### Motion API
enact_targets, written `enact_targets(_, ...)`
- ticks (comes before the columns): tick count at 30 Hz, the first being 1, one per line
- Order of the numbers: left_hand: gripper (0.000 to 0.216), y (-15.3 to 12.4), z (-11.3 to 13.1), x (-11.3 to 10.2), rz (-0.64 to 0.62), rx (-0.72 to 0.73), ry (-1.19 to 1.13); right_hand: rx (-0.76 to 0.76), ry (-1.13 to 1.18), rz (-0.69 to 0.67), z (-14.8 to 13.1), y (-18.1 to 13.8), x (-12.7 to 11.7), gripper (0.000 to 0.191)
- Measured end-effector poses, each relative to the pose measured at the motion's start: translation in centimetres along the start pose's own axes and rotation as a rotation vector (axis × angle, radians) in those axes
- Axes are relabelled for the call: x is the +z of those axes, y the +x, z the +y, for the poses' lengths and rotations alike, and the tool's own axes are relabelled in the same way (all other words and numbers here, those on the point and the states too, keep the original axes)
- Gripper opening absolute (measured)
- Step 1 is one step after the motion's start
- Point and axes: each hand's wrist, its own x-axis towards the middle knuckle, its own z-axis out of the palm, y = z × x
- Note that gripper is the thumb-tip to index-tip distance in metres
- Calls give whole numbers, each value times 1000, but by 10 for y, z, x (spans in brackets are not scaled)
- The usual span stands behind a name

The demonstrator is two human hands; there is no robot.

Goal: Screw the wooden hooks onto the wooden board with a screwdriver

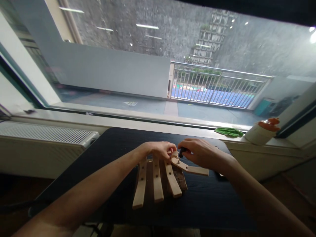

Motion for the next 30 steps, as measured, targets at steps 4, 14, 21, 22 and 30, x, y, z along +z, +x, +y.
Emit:
enact_targets(4, 41, 3, 3, 1, 0, -18, 29, 33, 20, -18, 0, -3, -1, 21)
enact_targets(14, 17, 31, 14, -2, -40, -51, 44, 60, 46, -46, -4, -8, -8, 23)
enact_targets(21, 15, 52, 10, 0, -199, -127, -30, 54, 46, -10, -1, -10, -3, 25)
enact_targets(22, 16, 53, 9, 1, -229, -148, -51, 60, 38, -7, -1, -10, -2, 25)
enact_targets(30, 23, 43, -5, -4, -282, -286, -172, 31, -13, -43, -1, 1, 0, 22)
